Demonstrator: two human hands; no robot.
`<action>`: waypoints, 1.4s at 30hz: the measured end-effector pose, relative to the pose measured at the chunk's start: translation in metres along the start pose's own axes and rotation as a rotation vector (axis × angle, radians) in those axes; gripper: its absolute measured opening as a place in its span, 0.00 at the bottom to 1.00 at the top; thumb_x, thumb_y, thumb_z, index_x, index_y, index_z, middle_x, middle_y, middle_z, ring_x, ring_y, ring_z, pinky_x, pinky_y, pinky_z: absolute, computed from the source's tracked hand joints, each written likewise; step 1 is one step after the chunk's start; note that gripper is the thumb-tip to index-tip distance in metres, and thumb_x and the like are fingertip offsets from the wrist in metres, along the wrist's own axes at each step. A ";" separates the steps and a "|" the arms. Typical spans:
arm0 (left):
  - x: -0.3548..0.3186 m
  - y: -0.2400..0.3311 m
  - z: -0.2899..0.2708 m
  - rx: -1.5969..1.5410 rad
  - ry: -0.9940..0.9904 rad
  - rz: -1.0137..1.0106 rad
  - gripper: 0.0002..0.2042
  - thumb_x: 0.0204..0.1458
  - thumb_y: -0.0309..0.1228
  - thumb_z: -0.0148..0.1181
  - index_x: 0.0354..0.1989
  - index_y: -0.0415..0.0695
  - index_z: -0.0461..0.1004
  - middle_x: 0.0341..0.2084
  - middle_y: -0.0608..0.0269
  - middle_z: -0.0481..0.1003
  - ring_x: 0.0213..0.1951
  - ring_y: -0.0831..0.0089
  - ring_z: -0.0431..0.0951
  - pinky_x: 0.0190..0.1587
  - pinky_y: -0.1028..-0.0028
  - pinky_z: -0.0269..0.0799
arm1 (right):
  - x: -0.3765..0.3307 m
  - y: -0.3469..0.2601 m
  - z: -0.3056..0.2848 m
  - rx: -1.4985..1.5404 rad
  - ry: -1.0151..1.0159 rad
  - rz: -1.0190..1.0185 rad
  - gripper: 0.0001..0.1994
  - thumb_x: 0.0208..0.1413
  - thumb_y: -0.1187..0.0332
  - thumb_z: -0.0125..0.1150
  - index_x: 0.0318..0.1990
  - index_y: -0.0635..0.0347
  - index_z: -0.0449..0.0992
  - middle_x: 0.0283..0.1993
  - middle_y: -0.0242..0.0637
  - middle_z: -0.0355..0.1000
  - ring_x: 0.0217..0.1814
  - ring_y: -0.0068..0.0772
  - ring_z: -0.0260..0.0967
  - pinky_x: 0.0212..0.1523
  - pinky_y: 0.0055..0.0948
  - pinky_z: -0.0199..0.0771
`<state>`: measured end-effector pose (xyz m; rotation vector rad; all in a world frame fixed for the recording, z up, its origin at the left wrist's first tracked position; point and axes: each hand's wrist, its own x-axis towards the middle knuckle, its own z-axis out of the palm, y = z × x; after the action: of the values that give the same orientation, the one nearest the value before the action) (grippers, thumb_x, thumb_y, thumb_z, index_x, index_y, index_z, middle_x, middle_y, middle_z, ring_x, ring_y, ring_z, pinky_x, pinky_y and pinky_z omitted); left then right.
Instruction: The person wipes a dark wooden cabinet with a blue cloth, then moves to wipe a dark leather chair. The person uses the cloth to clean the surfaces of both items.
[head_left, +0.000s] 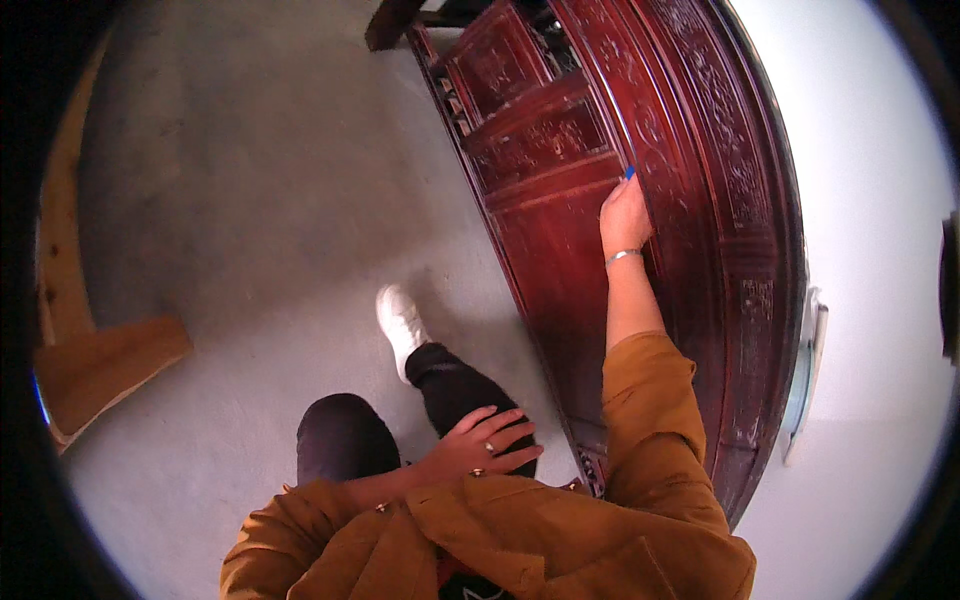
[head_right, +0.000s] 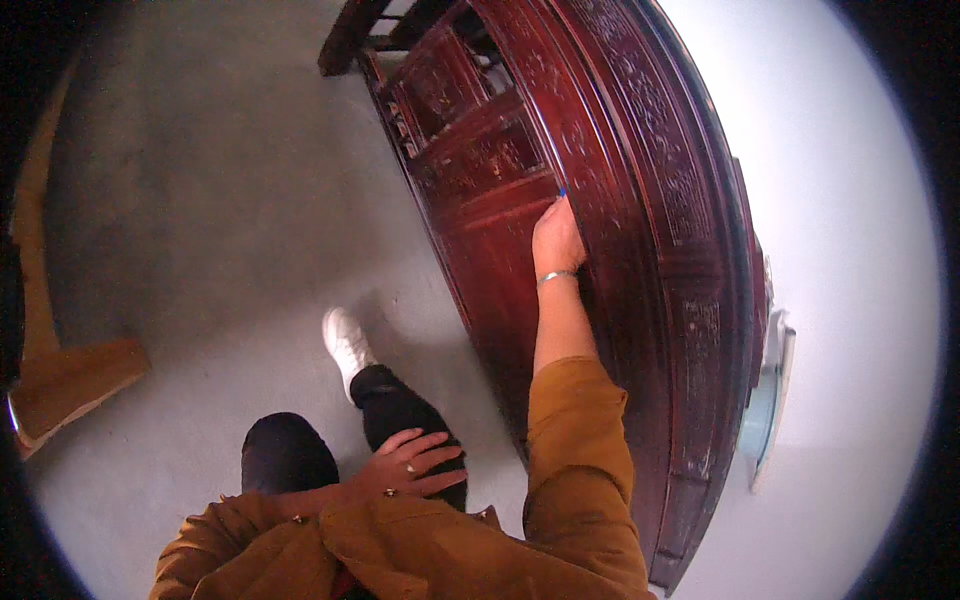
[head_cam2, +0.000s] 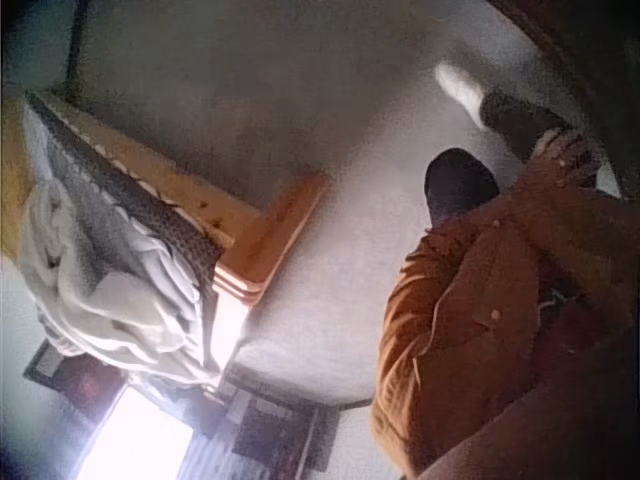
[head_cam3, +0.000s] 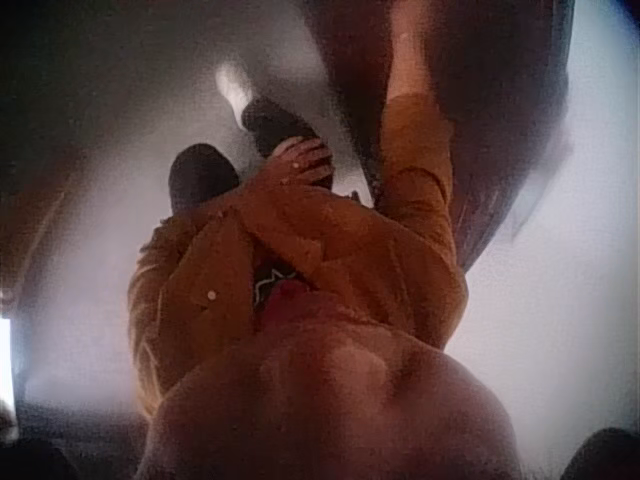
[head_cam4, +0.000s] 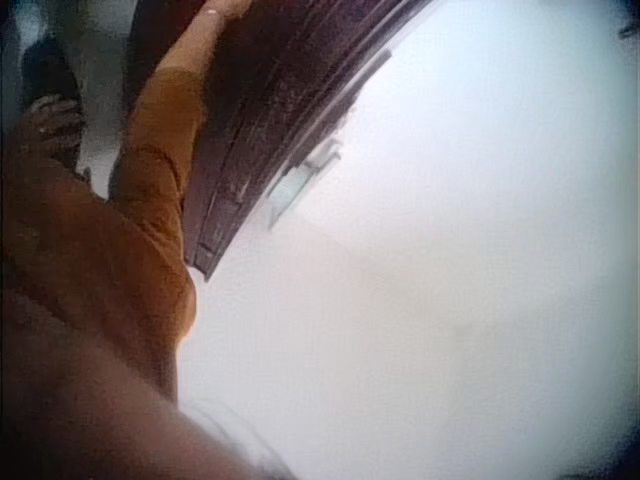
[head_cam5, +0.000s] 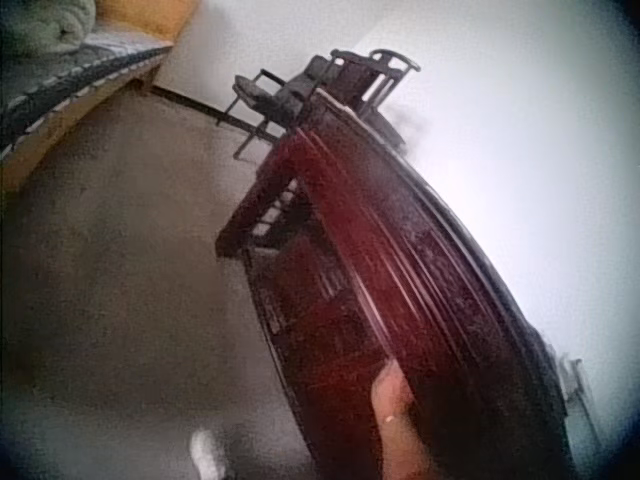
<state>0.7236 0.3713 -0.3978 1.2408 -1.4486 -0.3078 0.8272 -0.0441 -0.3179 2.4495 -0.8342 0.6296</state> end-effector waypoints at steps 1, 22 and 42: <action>0.001 -0.005 -0.008 0.078 -0.014 -0.018 0.25 0.53 0.38 0.54 0.63 0.56 0.69 0.65 0.61 0.66 0.68 0.63 0.62 0.69 0.60 0.55 | 0.015 -0.013 0.007 0.004 -0.001 0.041 0.17 0.66 0.65 0.46 0.57 0.63 0.69 0.54 0.60 0.73 0.52 0.63 0.72 0.51 0.55 0.73; 0.009 -0.107 -0.063 0.035 0.029 -0.351 0.27 0.60 0.42 0.43 0.70 0.57 0.60 0.71 0.64 0.59 0.72 0.69 0.57 0.72 0.68 0.45 | 0.292 -0.224 0.166 -0.140 0.419 -0.782 0.12 0.59 0.69 0.52 0.45 0.58 0.80 0.57 0.37 0.74 0.60 0.44 0.68 0.66 0.45 0.62; 0.044 -0.128 -0.078 -0.122 0.340 -0.529 0.22 0.54 0.36 0.53 0.60 0.58 0.73 0.61 0.63 0.70 0.65 0.66 0.66 0.65 0.62 0.61 | 0.342 -0.275 0.146 -0.024 0.262 -0.448 0.10 0.62 0.69 0.50 0.41 0.60 0.79 0.46 0.45 0.76 0.49 0.48 0.75 0.47 0.47 0.79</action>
<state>0.8626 0.3180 -0.4452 1.4816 -0.7876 -0.5041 1.2881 -0.0819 -0.3198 2.3499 -0.1778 0.7367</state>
